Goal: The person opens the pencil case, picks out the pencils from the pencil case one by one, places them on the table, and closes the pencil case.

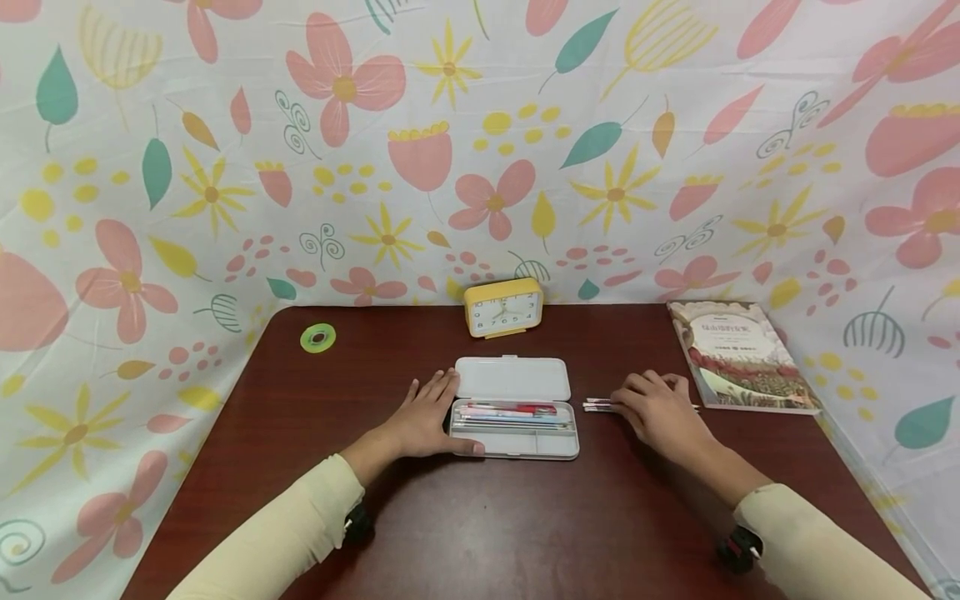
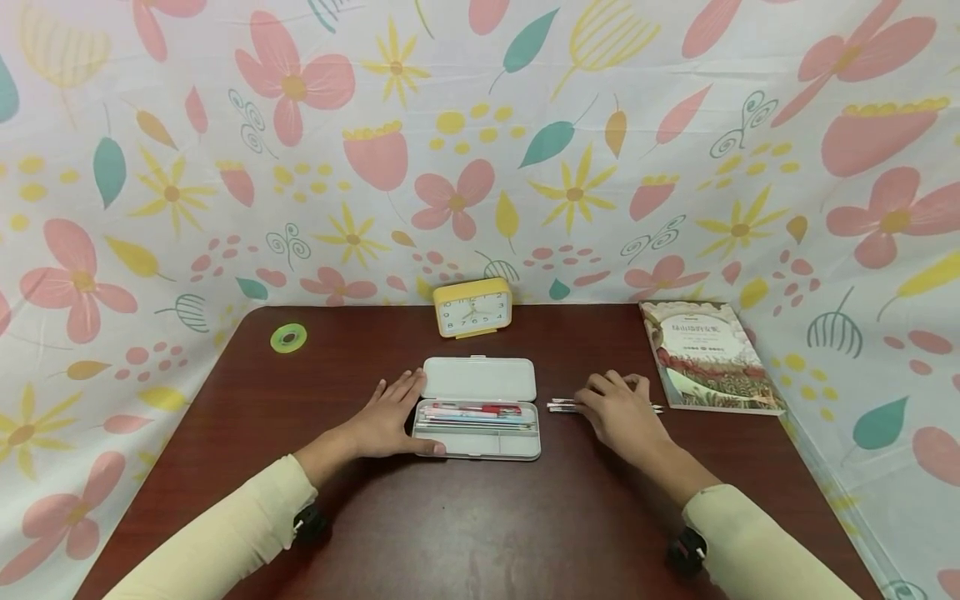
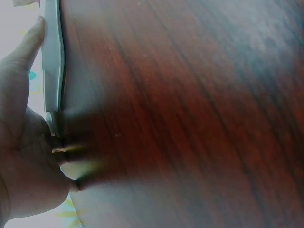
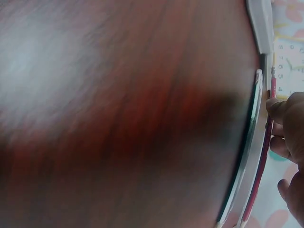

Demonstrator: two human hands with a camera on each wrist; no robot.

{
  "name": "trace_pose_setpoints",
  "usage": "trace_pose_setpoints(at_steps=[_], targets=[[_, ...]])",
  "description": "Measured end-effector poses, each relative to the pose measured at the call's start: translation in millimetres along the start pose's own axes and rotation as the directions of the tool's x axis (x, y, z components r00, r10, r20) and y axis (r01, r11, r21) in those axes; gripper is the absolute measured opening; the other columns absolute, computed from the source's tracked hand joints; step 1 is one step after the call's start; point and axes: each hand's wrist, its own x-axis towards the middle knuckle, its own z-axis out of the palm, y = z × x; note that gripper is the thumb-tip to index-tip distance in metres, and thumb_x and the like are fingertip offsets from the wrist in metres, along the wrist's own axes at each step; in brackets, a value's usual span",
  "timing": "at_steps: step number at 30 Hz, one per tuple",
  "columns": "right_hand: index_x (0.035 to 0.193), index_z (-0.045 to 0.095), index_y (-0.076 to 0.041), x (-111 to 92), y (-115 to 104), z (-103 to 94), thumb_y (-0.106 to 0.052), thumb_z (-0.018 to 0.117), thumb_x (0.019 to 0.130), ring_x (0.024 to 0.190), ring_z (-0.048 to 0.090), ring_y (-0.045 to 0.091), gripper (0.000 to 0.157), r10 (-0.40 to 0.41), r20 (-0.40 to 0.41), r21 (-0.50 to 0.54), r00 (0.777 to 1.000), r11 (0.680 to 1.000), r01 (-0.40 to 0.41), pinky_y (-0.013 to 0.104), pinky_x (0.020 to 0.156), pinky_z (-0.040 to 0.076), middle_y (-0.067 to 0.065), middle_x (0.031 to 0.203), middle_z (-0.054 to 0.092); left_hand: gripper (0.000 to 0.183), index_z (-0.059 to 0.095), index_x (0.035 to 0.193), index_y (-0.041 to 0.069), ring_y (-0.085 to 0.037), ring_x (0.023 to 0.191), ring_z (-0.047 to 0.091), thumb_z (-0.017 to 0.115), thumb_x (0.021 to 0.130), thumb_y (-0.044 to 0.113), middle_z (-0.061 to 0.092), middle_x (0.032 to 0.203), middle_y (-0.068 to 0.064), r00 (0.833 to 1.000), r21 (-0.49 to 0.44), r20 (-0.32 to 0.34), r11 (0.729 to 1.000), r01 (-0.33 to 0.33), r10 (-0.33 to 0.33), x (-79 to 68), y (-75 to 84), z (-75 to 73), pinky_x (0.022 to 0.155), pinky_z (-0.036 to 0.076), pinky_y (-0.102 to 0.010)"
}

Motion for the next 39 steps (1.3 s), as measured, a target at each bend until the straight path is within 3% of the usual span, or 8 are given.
trace_pose_setpoints(at_steps=[9,39], targets=[[0.097,0.082,-0.02,-12.4,6.9,3.9,-0.012,0.089,0.088,0.09,0.058,0.023,0.014,-0.013,-0.005,-0.004,1.0,1.0,0.013,0.065,0.082,0.043,-0.003,0.093,0.067,0.136,0.005,0.179,0.009,-0.032,0.176,0.004,0.073,0.088,0.084,0.007,0.188,-0.011,1.0,-0.004,-0.005,1.0,0.003,-0.003,0.1,1.3,-0.3,0.14,0.003,-0.065],[0.094,0.079,-0.02,-11.1,2.6,9.7,-0.011,0.092,0.087,0.088,0.058,0.022,0.018,-0.013,-0.009,0.004,1.0,1.0,0.013,0.066,0.081,0.047,-0.003,0.093,0.068,0.136,0.005,0.179,0.01,-0.031,0.176,0.004,0.073,0.088,0.085,0.006,0.188,-0.01,1.0,-0.004,-0.013,1.0,0.001,-0.001,0.0,0.2,1.2,0.14,0.002,-0.064]])
